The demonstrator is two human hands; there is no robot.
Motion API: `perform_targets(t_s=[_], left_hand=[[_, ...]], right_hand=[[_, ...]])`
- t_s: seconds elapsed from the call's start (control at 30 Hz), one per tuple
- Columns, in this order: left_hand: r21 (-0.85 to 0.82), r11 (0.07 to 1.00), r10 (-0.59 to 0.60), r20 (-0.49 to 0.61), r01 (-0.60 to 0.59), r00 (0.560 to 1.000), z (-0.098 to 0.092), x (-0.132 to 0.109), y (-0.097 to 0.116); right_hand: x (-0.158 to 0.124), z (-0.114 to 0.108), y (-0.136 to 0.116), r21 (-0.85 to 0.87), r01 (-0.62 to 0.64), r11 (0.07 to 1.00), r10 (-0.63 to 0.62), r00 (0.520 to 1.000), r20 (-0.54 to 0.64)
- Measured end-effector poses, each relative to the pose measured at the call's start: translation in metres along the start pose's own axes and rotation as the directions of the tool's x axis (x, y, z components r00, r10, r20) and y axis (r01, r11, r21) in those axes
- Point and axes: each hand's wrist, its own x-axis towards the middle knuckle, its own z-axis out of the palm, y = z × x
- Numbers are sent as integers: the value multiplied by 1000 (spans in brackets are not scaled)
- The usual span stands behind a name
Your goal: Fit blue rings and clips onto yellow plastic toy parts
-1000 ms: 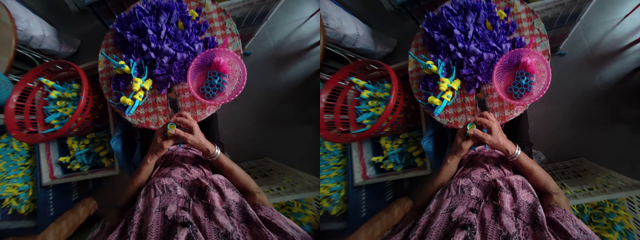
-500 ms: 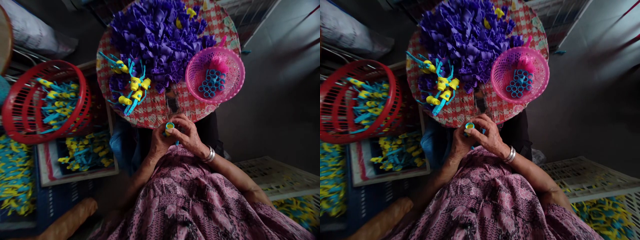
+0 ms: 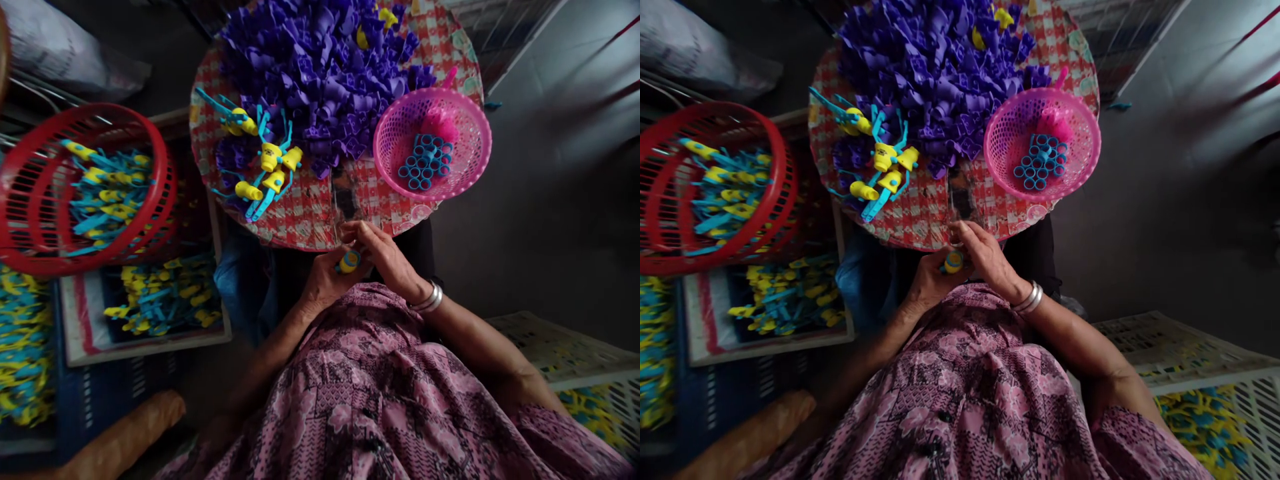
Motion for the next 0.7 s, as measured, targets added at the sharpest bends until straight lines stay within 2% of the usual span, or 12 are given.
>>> perform_targets(t_s=[0.13, 0.27, 0.37, 0.57, 0.63, 0.7], left_hand=[[156, 985, 55, 78, -67, 995, 15, -7, -6], [398, 917, -46, 213, -43, 976, 26, -12, -9], [483, 874, -103, 274, -44, 956, 33, -16, -12], [615, 788, -211, 301, -20, 930, 45, -23, -22], [585, 811, -201, 298, -12, 933, 44, -23, -24], [495, 869, -138, 282, -21, 950, 40, -22, -24]], right_hand=[[3, -3, 11, 24, -133, 991, 133, 991, -10], [-3, 0, 35, 52, -262, 964, 266, 960, -89], [-9, 1, 48, 1, -341, 940, 339, 935, -108], [-11, -3, 66, -168, -319, 933, 303, 946, -112], [-11, -1, 68, -166, -318, 933, 300, 945, -129], [-11, 5, 63, -109, -323, 940, 306, 941, -145]])
